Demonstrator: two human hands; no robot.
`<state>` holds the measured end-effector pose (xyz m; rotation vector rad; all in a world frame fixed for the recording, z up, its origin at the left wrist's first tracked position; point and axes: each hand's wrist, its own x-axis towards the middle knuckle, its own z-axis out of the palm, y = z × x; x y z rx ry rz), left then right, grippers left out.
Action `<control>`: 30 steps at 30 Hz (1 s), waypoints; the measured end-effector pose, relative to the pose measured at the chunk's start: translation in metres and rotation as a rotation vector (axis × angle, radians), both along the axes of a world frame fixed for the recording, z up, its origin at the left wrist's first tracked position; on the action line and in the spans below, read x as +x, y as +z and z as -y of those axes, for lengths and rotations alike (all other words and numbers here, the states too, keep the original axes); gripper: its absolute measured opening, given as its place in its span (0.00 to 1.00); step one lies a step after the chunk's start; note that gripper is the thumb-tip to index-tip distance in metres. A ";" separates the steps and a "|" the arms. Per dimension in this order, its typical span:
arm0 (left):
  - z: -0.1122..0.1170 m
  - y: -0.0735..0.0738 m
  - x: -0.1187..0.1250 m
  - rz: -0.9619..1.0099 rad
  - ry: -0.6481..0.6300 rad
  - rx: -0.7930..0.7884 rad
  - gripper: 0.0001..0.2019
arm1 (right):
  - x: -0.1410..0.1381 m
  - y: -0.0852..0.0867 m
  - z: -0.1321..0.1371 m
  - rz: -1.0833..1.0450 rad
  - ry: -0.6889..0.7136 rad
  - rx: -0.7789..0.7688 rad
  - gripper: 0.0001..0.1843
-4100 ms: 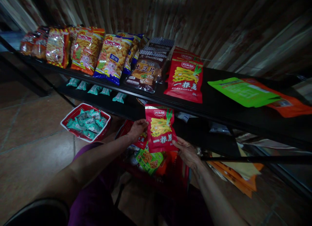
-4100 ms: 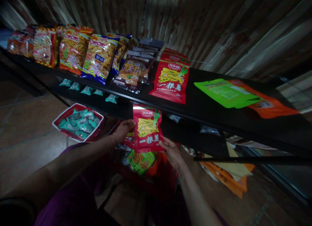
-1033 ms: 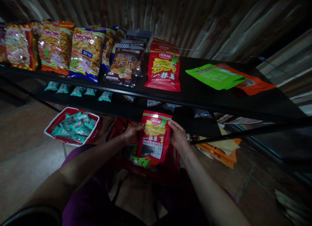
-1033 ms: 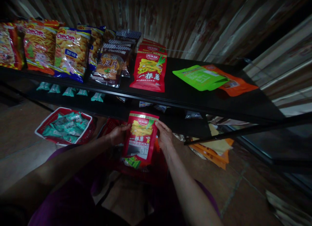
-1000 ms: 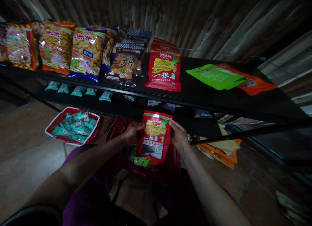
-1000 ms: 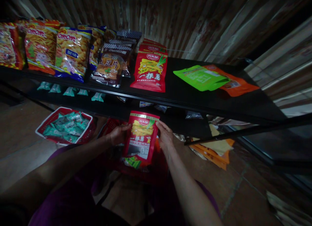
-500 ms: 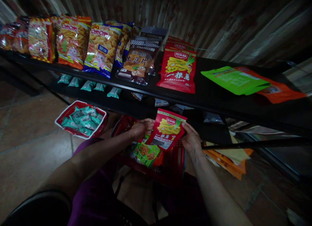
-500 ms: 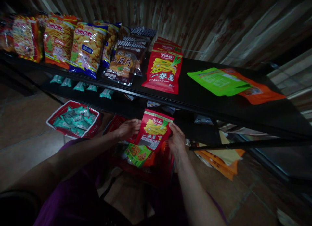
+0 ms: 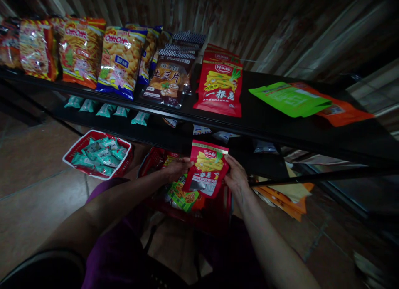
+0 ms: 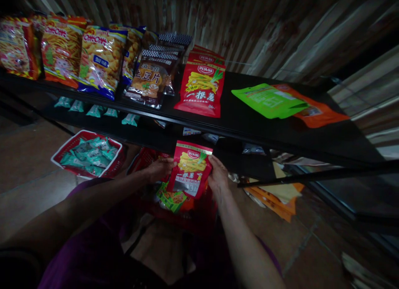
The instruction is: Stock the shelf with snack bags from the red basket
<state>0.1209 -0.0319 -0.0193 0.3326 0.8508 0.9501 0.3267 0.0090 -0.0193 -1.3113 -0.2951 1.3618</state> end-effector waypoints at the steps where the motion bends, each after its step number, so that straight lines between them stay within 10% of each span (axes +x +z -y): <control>1: -0.001 -0.001 0.000 -0.003 0.008 -0.011 0.12 | 0.001 0.000 0.000 -0.006 0.015 0.015 0.14; 18: -0.011 0.005 -0.012 0.004 0.135 0.033 0.07 | -0.004 0.015 0.013 -0.032 0.383 0.066 0.18; 30: -0.013 -0.002 -0.014 -0.017 0.125 0.046 0.08 | -0.014 0.015 0.017 0.064 0.289 -0.026 0.18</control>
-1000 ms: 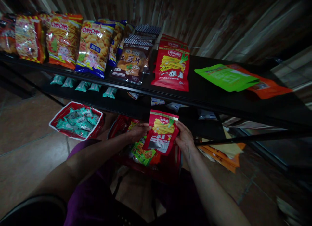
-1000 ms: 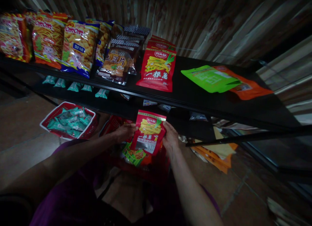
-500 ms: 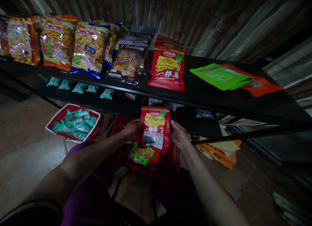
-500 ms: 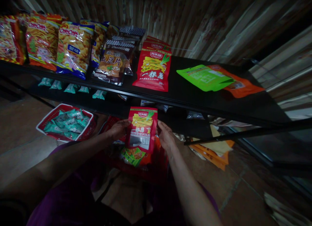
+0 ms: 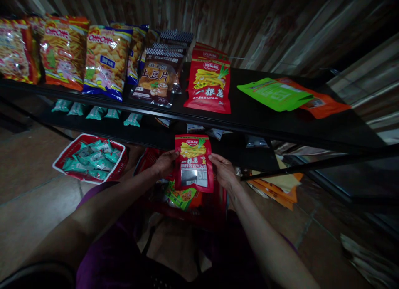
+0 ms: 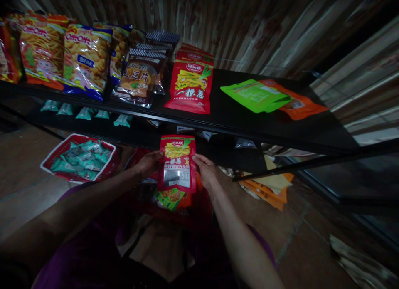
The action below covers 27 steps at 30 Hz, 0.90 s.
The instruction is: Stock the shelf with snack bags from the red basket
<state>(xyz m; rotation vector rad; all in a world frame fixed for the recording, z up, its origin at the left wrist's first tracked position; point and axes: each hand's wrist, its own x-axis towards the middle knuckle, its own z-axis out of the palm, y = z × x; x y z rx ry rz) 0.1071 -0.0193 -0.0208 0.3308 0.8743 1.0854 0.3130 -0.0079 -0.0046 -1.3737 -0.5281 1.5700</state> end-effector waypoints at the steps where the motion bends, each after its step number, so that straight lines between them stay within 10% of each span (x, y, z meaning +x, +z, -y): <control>1: 0.000 -0.001 0.000 -0.004 -0.001 0.009 0.09 | 0.000 0.000 0.000 -0.012 -0.012 0.002 0.18; 27: 0.011 0.003 -0.003 -0.016 -0.239 0.045 0.16 | 0.012 -0.010 -0.008 -0.085 -0.064 -0.006 0.13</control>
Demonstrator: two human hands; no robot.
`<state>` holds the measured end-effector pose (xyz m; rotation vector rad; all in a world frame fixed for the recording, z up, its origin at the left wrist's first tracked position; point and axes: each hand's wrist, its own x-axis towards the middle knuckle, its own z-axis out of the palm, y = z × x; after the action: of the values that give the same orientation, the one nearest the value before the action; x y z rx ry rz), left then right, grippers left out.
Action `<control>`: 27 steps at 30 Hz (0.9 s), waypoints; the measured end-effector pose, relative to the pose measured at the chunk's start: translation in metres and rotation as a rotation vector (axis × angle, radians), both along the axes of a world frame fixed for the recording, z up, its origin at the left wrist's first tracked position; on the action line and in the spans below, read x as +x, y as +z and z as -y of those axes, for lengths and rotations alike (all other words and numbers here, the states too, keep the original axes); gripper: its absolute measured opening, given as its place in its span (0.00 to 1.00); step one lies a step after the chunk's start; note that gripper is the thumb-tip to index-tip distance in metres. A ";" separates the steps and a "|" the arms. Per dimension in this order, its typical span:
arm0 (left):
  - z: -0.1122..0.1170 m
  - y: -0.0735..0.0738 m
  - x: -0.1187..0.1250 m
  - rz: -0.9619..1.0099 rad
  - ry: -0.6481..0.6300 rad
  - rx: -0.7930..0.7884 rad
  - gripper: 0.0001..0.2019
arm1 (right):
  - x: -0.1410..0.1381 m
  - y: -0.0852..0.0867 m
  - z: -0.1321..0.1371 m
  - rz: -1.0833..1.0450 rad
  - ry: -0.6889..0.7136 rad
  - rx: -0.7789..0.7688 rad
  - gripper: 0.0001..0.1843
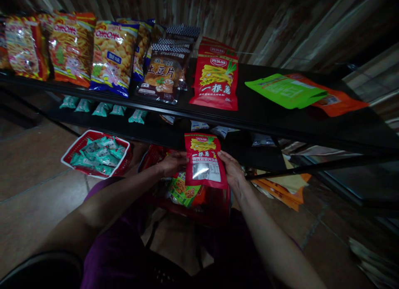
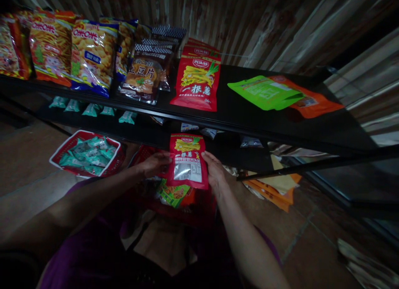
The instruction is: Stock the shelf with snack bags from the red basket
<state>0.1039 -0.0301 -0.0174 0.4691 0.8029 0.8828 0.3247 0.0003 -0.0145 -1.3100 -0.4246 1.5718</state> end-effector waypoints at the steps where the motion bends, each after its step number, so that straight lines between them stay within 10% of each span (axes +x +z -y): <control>1: 0.000 0.000 0.000 -0.001 0.012 0.008 0.16 | -0.001 0.002 0.000 -0.005 0.004 -0.004 0.13; 27: -0.012 0.014 -0.007 -0.035 0.221 0.015 0.09 | 0.001 0.012 0.022 -0.075 0.313 0.084 0.15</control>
<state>0.0966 -0.0177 -0.0037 0.4149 0.8929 1.0881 0.3260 -0.0216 -0.0025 -1.1571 -0.6667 1.8338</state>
